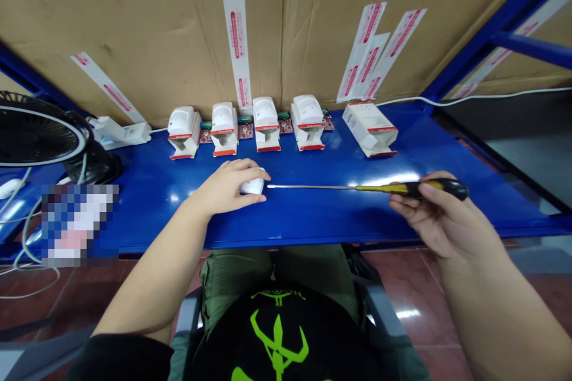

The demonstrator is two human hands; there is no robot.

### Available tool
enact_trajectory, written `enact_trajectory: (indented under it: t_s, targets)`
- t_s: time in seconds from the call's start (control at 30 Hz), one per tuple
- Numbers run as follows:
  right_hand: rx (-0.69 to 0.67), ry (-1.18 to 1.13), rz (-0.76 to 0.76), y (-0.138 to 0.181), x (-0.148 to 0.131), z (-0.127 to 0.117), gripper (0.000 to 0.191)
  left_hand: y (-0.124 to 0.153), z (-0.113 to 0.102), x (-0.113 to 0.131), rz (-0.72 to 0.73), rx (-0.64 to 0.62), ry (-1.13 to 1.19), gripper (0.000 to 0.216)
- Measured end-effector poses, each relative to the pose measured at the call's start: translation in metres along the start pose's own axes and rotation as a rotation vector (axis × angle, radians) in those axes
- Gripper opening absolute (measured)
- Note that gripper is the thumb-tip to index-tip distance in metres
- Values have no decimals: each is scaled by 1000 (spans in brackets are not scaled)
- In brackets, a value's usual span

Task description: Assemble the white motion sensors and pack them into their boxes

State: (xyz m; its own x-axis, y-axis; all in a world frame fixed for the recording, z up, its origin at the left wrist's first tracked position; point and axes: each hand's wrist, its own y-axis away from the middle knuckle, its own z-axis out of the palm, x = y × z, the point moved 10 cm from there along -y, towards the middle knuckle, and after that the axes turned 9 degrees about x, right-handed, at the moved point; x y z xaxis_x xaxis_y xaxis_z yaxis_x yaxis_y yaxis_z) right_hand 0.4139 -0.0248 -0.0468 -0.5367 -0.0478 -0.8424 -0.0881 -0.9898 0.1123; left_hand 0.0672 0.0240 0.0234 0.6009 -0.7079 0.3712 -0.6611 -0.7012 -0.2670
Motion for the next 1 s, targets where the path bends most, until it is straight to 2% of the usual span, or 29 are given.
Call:
enact_trajectory:
  t_s: [0.13, 0.2, 0.27, 0.37, 0.47, 0.63, 0.77, 0.87, 0.93, 1.0]
  targets:
    - [160, 56, -101, -1, -10, -6, 32, 1, -5, 0, -32, 80, -51, 44]
    - [264, 79, -155, -1, -16, -9, 32, 2, -7, 1, -48, 111, -56, 42]
    - [298, 91, -180, -1, -17, -11, 33, 2, -8, 3, -51, 110, -74, 33]
    - [154, 44, -114, -2, -5, -5, 31, 1, -10, 0, -93, 95, -169, 30]
    - [-4, -91, -62, 0, 4, 2, 43, 0, -12, -6, -152, 67, -240, 35]
    - [-203, -164, 17, 7, 12, 22, 56, -8, -11, -1, -79, 42, -12, 39]
    - [-255, -144, 38, 13, 12, 30, 59, -14, -8, -10, -129, 44, 45, 33]
    - [-166, -85, -28, 12, 6, 22, 46, -16, -4, -21, -207, 42, 32, 30]
    - [-18, 44, -98, 9, -1, 10, 32, -15, -5, -25, -249, 68, 10, 30]
    - [119, 170, -144, 7, -8, 0, 25, -10, -15, -24, -274, 152, -25, 30]
